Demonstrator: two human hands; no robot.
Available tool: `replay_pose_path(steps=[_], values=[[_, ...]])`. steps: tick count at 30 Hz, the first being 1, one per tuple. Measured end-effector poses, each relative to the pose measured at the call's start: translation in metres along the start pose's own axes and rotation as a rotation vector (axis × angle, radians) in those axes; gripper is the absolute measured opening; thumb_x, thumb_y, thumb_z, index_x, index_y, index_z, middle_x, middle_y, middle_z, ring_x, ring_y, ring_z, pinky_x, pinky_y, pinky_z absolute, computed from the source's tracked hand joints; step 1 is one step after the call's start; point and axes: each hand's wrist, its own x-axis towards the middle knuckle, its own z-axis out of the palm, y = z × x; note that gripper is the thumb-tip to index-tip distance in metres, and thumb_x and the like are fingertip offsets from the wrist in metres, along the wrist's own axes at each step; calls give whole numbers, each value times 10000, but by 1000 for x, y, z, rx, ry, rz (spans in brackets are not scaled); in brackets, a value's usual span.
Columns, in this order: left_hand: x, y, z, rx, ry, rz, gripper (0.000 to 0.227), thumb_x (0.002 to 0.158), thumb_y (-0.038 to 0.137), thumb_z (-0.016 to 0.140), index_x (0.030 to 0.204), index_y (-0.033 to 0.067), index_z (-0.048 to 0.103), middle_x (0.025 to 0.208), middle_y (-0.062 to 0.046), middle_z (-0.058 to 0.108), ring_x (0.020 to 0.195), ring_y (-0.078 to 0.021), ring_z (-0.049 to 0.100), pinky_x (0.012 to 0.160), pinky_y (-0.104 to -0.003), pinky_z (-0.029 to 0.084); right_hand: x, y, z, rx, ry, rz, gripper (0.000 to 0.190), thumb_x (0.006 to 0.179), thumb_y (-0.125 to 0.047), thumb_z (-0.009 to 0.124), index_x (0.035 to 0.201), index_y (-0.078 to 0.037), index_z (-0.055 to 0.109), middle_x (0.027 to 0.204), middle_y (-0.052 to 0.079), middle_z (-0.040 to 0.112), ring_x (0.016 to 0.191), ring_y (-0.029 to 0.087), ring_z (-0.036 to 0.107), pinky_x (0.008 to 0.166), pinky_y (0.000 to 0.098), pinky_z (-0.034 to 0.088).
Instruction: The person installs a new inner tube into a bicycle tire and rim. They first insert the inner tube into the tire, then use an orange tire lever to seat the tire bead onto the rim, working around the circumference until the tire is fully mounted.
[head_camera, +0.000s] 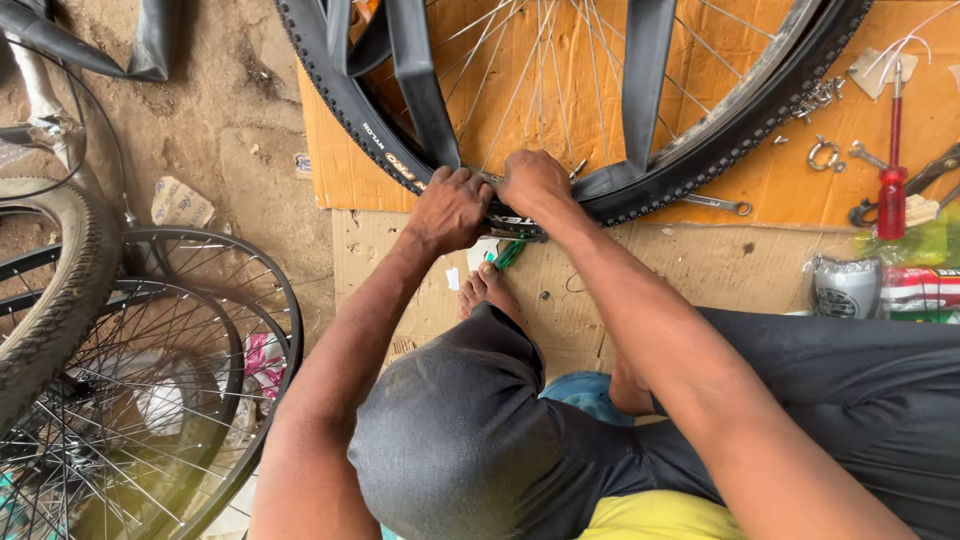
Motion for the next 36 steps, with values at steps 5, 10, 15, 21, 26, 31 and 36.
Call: replay_pose_path(steps=[5,10,15,21,26,31,36], values=[[-10,0,11,82,151,1,101,908,151,659,866,75,608,882,-91,632,903,-275,595,801,-419,438,-11,16,-11,156,-96,-268,314,903,-364,729,901,-51,756,908,191,734,879,361,714,811,466,542],[-2,3,0,-70,292,-5,188,761,187,672,884,58,612,918,-89,638,941,-280,587,815,-412,428,-22,21,-27,78,-258,-338,335,830,-397,747,929,-77,758,933,189,728,890,371,703,805,476,540],[-1,11,-6,-128,339,28,330,674,285,749,861,58,601,932,-106,647,928,-287,588,794,-418,417,-37,20,-32,-124,-278,-343,363,652,-283,830,940,-67,780,961,188,738,957,370,698,849,474,545],[-2,18,27,-122,289,-91,239,769,238,737,788,72,566,790,-89,598,820,-296,577,736,-442,394,-32,44,-13,-95,-246,-325,374,692,-217,784,1041,-82,789,996,207,736,979,383,704,875,471,556],[-1,11,21,-37,400,-114,108,806,131,672,885,100,605,875,-72,612,903,-274,582,808,-435,410,-23,34,-6,-90,11,-472,276,692,-205,782,941,-86,782,1043,186,715,1037,386,659,896,502,517],[-3,22,26,-98,309,-71,251,741,209,779,903,104,618,916,-83,628,940,-294,577,818,-460,398,-62,41,9,-41,305,-553,195,726,-219,815,833,-72,745,937,152,678,1000,357,651,911,472,524],[-4,14,21,-154,271,-25,484,598,309,904,905,77,611,929,-84,640,962,-312,576,853,-464,408,-56,47,-26,687,145,-229,92,859,-161,779,935,-110,771,1016,47,713,989,190,676,913,335,550]])
